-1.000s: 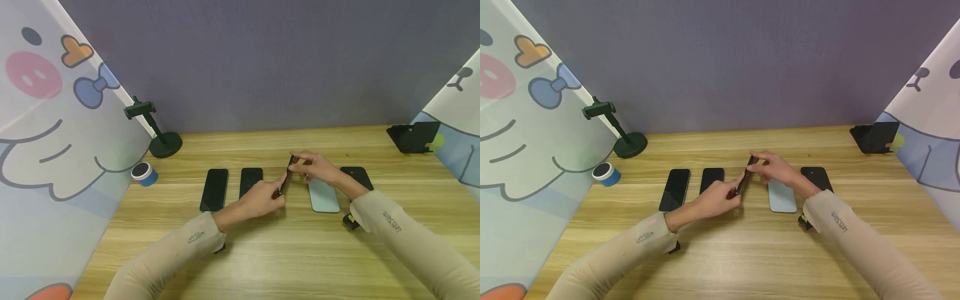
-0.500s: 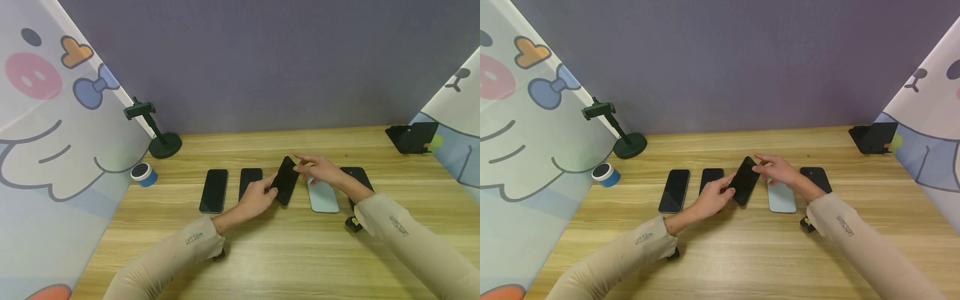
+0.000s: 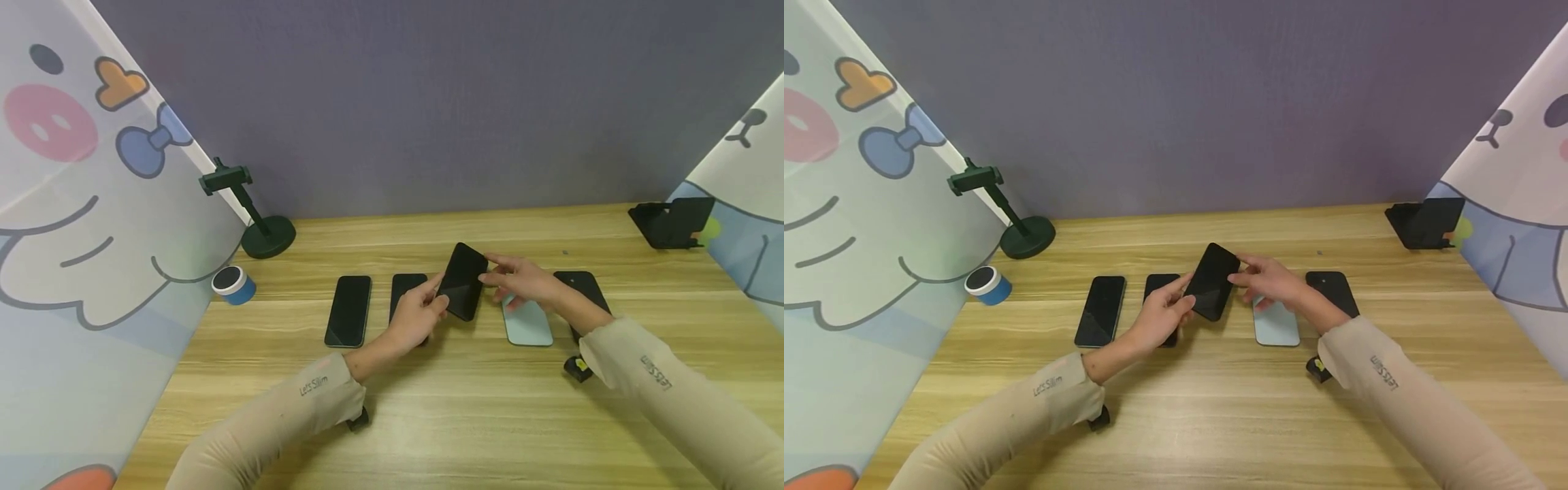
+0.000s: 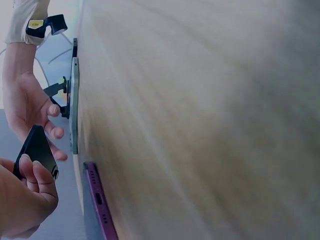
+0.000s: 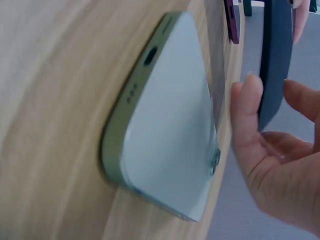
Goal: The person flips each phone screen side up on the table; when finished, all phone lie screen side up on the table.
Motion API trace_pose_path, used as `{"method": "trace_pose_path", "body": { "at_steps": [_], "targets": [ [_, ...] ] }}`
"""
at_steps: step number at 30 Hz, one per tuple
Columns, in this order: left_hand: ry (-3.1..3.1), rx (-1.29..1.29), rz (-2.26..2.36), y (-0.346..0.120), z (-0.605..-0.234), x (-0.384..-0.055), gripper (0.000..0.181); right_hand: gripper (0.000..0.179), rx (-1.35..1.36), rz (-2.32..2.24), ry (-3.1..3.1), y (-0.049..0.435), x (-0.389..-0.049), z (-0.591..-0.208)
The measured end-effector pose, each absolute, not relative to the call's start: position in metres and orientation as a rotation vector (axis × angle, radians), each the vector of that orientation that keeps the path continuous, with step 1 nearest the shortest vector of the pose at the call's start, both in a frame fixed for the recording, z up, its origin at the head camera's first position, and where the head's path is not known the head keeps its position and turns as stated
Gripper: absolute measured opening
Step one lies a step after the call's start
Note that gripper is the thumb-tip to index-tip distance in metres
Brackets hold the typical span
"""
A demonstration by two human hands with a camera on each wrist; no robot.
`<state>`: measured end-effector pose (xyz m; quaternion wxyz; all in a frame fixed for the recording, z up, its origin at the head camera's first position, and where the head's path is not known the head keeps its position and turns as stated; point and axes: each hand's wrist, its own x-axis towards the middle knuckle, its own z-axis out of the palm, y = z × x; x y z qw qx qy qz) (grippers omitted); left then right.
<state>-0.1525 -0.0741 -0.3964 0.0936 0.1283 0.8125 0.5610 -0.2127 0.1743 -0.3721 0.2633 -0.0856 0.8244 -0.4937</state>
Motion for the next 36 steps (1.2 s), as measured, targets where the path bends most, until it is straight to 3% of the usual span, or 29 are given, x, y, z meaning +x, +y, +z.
{"method": "trace_pose_path", "body": {
  "at_steps": [9, 18, 26, 36],
  "targets": [
    [2.276, 0.429, 1.712, -0.076, -0.387, -0.152, 0.061, 0.079, -0.253, -1.592, 2.166, 0.175, -0.212, -0.376],
    [2.429, 0.679, 1.49, -0.086, -0.383, -0.158, 0.068, 0.079, -0.298, -1.66, 2.19, 0.179, -0.205, -0.37],
    [2.427, 0.78, 1.299, -0.089, -0.38, -0.159, 0.088, 0.08, -0.343, -1.605, 2.214, 0.179, -0.201, -0.366],
    [2.398, 0.716, 1.131, -0.089, -0.378, -0.161, 0.104, 0.086, -0.359, -1.528, 2.179, 0.178, -0.196, -0.365]
  ]
}}
